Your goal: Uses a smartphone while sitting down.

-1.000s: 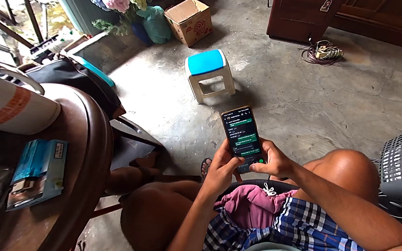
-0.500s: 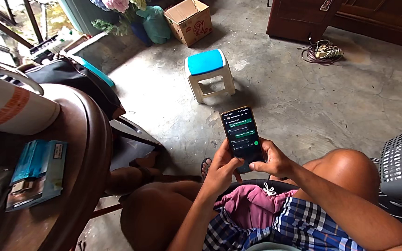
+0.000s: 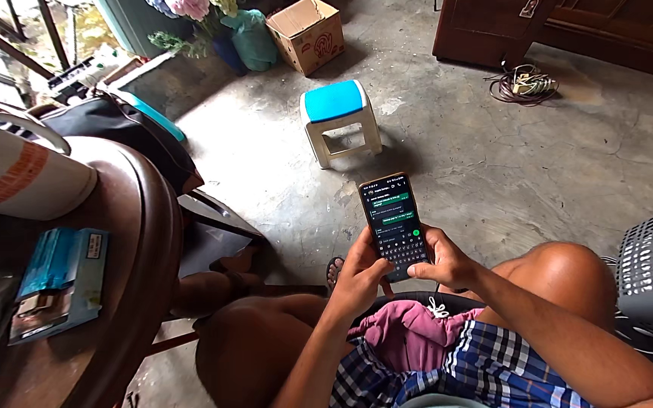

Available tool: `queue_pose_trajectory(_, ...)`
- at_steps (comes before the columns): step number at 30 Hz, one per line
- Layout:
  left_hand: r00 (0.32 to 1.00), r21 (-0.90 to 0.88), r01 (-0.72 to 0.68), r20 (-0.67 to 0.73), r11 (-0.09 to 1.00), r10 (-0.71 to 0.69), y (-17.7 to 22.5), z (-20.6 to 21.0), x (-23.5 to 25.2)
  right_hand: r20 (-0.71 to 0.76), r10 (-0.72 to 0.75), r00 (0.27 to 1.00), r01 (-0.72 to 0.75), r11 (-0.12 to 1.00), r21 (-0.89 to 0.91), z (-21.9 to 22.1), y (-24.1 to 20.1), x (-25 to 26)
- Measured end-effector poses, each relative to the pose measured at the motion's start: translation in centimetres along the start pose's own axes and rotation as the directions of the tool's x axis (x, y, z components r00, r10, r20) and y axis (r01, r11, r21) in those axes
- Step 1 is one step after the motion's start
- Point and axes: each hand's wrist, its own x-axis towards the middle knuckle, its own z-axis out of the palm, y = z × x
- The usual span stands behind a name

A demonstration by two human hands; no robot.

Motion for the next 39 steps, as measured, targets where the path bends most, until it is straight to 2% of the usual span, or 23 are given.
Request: queue_pose_trajectory(39, 1.000, 0.004, 0.014, -0.012, 1.000, -0.014, 0.06, 0.02, 0.00, -0.014, 0.001, 1.000, 0.000, 1.000, 0.017, 0.09, -0.04, 0.02)
